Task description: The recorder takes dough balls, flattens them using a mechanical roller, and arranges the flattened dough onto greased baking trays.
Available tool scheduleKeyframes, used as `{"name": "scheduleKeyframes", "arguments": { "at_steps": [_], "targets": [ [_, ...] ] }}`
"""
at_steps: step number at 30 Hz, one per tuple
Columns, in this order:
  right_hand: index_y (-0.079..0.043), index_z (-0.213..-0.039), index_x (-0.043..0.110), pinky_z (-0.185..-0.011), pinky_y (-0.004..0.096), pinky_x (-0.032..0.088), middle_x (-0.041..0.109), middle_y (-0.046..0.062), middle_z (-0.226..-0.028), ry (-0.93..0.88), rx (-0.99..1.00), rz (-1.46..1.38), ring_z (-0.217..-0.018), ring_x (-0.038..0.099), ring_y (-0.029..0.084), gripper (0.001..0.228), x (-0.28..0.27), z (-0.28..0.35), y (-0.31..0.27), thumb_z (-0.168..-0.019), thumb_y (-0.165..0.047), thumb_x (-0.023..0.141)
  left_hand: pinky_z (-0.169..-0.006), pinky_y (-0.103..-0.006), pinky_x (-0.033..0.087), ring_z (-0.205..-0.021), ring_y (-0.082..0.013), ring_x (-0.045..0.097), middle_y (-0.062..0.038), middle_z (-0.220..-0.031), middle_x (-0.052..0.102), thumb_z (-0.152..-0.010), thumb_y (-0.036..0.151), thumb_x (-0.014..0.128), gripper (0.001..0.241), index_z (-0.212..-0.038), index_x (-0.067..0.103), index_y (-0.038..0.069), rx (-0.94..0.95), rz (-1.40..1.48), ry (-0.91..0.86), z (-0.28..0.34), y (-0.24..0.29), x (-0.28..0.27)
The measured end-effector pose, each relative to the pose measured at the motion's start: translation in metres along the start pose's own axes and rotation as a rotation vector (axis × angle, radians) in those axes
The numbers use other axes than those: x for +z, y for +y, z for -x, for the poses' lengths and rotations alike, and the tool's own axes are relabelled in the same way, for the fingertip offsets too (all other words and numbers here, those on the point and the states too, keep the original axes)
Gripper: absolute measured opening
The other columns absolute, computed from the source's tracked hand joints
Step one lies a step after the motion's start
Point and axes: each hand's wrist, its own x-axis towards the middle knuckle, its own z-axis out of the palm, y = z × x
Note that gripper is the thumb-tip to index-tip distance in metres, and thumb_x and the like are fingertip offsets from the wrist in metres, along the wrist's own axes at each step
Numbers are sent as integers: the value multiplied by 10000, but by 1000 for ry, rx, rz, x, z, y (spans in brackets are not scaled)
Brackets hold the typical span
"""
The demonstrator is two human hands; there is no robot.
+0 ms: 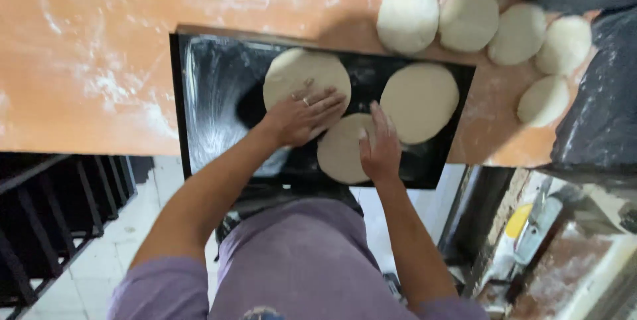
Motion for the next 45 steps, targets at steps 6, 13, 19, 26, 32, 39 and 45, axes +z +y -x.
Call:
{"name": "scheduleKeyframes", "arguments": {
  "at_steps": [6,13,19,26,32,39,45],
  "targets": [
    [-65,-1548,446,-1158,507,403,528,177,-1542,-19,65,11,-1405,498,407,588,-12,6,1,-989,-181,588,-1326,-538,96,-1621,-190,221,3,-1766,256,-1008,367,530,731,-1673,329,141,-193,97,200,-18,-8,-1],
    [-61,-1534,442,-1141,502,411,533,171,-1528,-54,73,-44,-1381,507,404,574,-27,19,19,-1008,-217,610,-1257,-612,110,-1556,-269,257,-40,-1676,298,-959,489,589,719,-1589,410,191,-305,95,243,-10,-4,-15],
    [-73,-1526,467,-1143,481,413,534,177,-1522,-79,147,-19,-1396,496,384,566,-49,29,19,-992,-218,588,-1280,-592,115,-1575,-251,236,-23,-1693,303,-929,492,645,774,-1592,402,176,-445,73,261,1,13,-29],
    [-31,-1502,499,-1168,449,400,559,173,-1512,56,199,-50,-1409,512,358,592,-65,72,1,-931,-171,570,-1255,-550,128,-1541,-294,259,-114,-1666,313,-884,433,712,893,-1574,319,22,-506,179,373,2,19,2],
    [-17,-1465,515,-1124,401,440,602,175,-1450,76,305,-112,-1354,571,319,535,-66,125,-8,-994,-248,616,-1255,-531,137,-1536,-295,264,-158,-1654,319,-885,446,690,887,-1564,318,13,-516,213,325,-8,20,-13],
    [-31,-1481,502,-1082,396,448,606,162,-1439,95,410,-133,-1320,588,289,560,-100,137,27,-976,-252,602,-1262,-549,164,-1556,-312,283,-167,-1666,346,-968,515,632,848,-1573,364,-17,-537,38,485,-19,19,20],
    [-31,-1471,519,-1077,413,485,629,189,-1400,221,279,-77,-1272,625,297,525,-152,118,136,-1010,-268,599,-1271,-598,185,-1565,-330,314,-193,-1650,374,-1015,526,597,805,-1569,369,-11,-655,21,540,-30,49,4]
  ]
}}
